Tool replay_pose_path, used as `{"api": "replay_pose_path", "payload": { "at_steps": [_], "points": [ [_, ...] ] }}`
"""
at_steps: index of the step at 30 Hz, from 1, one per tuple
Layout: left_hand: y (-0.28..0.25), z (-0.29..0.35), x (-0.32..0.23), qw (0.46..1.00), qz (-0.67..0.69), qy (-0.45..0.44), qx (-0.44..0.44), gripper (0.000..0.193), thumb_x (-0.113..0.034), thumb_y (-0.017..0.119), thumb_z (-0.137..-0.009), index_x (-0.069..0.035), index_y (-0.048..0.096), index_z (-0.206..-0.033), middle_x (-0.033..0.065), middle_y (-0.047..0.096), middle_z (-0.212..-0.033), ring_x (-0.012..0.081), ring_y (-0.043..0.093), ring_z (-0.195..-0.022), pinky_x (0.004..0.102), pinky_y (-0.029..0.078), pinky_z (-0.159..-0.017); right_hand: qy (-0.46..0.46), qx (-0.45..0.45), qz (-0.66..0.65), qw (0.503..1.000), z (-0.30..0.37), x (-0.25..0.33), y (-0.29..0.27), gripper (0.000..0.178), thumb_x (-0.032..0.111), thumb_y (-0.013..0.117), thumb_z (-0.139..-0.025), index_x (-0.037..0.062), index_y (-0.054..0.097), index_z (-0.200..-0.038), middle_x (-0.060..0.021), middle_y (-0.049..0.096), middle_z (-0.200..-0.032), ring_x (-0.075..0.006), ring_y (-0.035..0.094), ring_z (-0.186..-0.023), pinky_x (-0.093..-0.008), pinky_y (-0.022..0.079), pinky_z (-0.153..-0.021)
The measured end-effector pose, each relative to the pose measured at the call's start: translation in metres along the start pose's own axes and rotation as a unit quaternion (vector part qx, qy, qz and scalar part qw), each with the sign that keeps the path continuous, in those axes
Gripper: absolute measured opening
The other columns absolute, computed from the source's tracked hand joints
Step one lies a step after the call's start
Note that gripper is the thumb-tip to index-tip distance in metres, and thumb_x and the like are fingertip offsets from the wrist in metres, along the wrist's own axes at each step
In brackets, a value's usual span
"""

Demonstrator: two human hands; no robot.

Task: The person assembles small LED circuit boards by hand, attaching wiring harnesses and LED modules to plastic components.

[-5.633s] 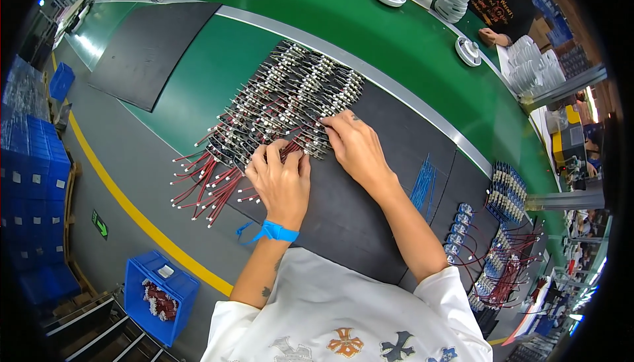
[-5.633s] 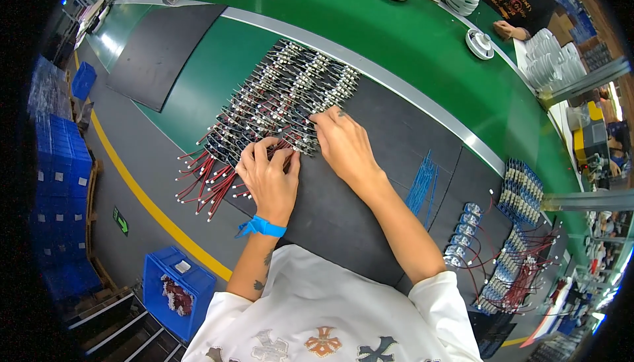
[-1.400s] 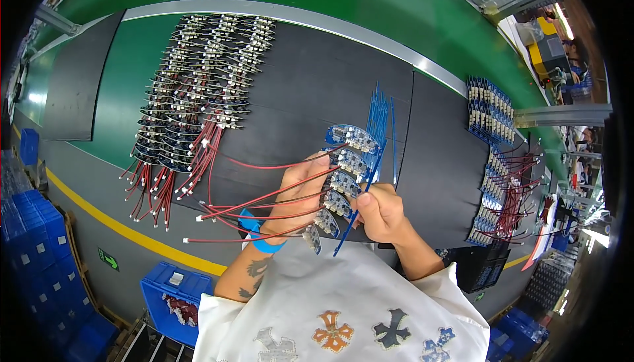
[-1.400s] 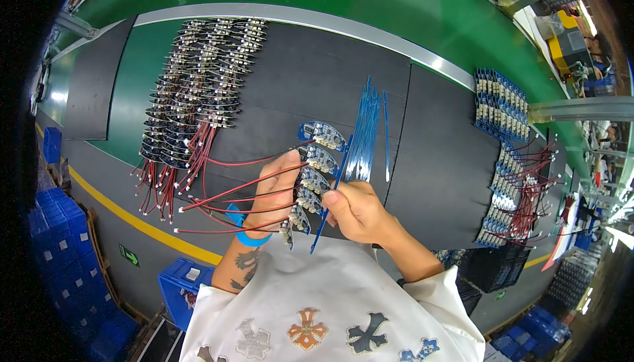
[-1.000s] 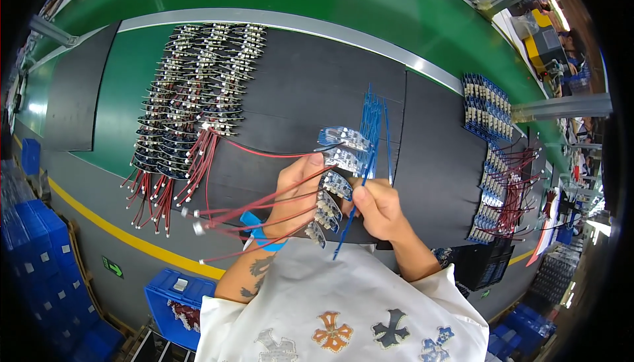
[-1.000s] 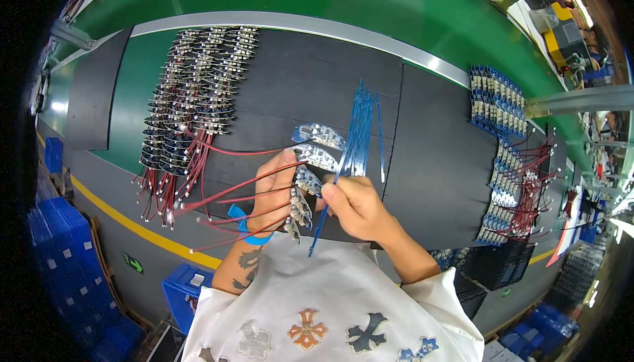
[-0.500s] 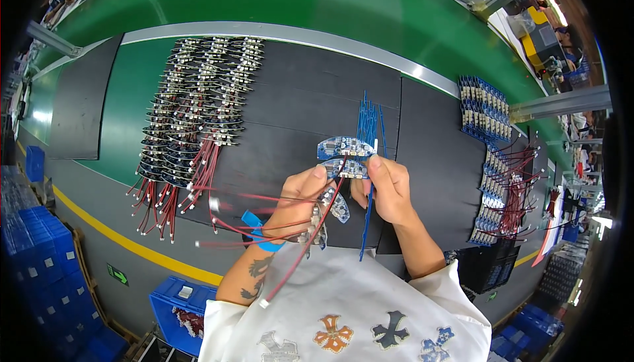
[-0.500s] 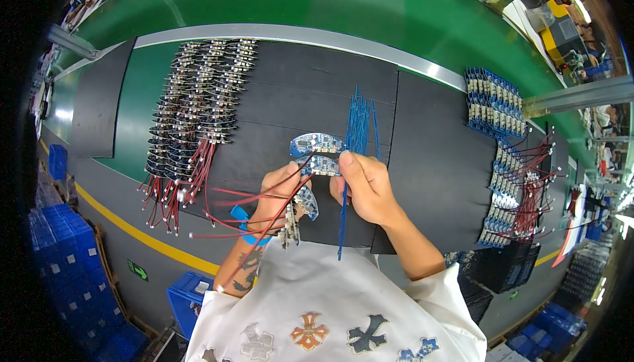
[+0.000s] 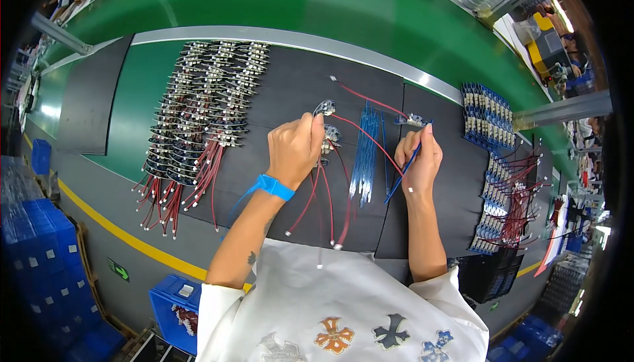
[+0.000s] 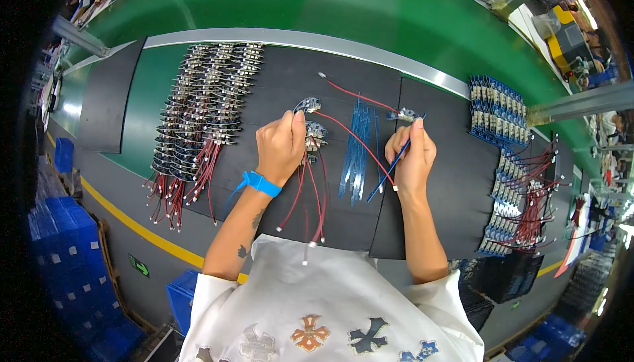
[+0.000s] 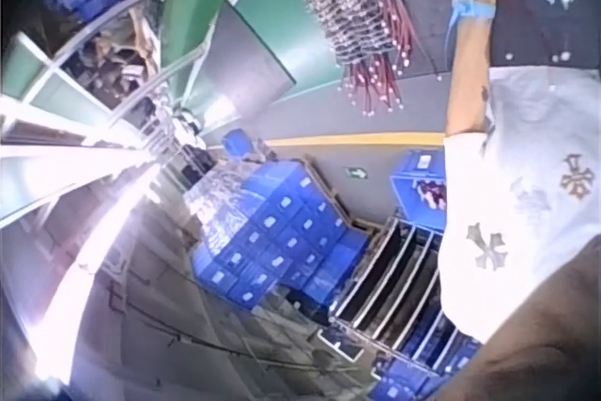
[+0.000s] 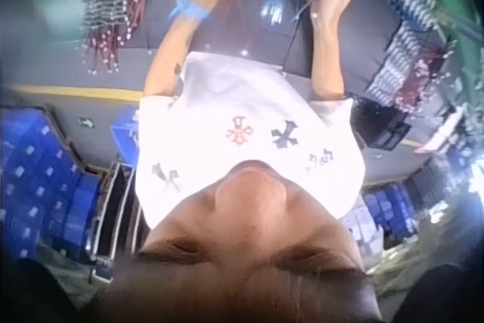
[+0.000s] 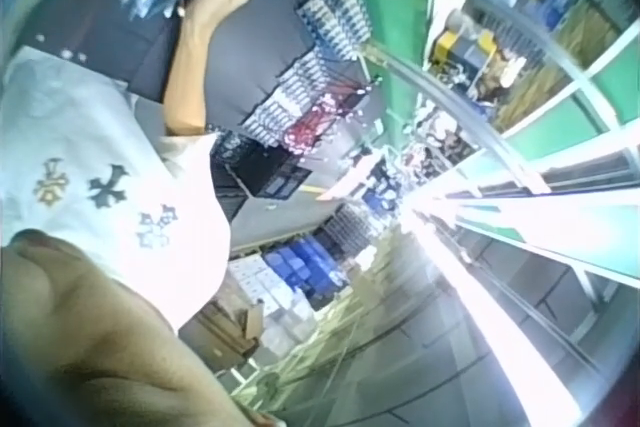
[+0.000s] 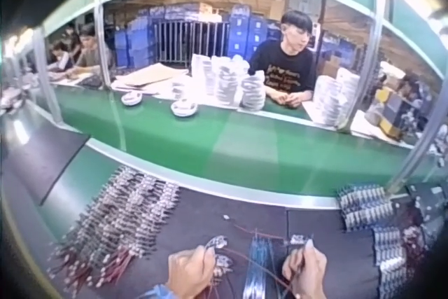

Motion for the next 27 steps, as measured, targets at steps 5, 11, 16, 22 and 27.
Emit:
{"api": "replay_pose_path", "payload": {
  "at_steps": [5,11,16,22,27],
  "points": [
    [-0.014,0.009,-0.004,0.997,0.051,0.009,-0.064,0.032,-0.01,0.057,-0.089,-0.002,0.04,-0.062,0.0133,0.046,-0.056,0.0332,0.044,-0.048,0.0417,0.035,-0.046,-0.006,-0.013,0.003,1.0,-0.001,-0.002,-0.007,0.046,0.034,0.038,-0.104,0.0082,0.039,-0.066,-0.0031,0.035,-0.055,-0.0137,0.037,-0.045,-0.0261,0.028,-0.041],
    [-0.026,0.034,-0.013,0.994,0.013,0.103,-0.03,0.029,-0.011,0.061,-0.083,-0.003,0.045,-0.06,0.0115,0.049,-0.063,0.0269,0.044,-0.051,0.0395,0.036,-0.047,-0.002,-0.037,-0.012,0.999,-0.003,0.002,-0.008,0.048,0.033,0.039,-0.104,0.007,0.042,-0.064,-0.0035,0.037,-0.053,-0.014,0.037,-0.045,-0.0267,0.03,-0.044],
    [-0.025,0.033,-0.014,0.984,-0.1,0.146,-0.002,0.027,-0.016,0.063,-0.084,-0.005,0.048,-0.064,0.0084,0.054,-0.072,0.0255,0.052,-0.067,0.0391,0.041,-0.058,0.002,-0.055,-0.013,0.998,-0.002,0.003,-0.012,0.048,0.034,0.04,-0.103,0.0074,0.042,-0.064,-0.0029,0.037,-0.053,-0.0137,0.038,-0.045,-0.0264,0.029,-0.044],
    [-0.04,0.041,-0.016,0.985,-0.058,0.16,-0.023,0.025,-0.02,0.061,-0.088,-0.003,0.053,-0.072,0.0089,0.057,-0.084,0.0309,0.057,-0.082,0.0438,0.044,-0.073,0.0,-0.061,-0.018,0.998,-0.001,0.003,-0.013,0.047,0.034,0.04,-0.103,0.0076,0.042,-0.065,-0.0031,0.037,-0.054,-0.0137,0.038,-0.045,-0.0265,0.029,-0.044],
    [-0.043,0.059,-0.017,0.988,-0.06,0.122,0.066,0.021,-0.025,0.066,-0.084,-0.006,0.059,-0.079,0.011,0.053,-0.104,0.0317,0.053,-0.095,0.0468,0.042,-0.081,0.007,-0.054,-0.02,0.998,0.0,0.003,-0.012,0.047,0.034,0.041,-0.103,0.0076,0.043,-0.065,-0.0032,0.038,-0.054,-0.0139,0.039,-0.045,-0.0265,0.03,-0.044]
  ]
}}
Point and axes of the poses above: each hand's wrist, its own z-axis away from the middle knuckle, its own y-axis out of the palm, x = y × z, the point moved 3 cm from there along -z, towards the middle knuckle
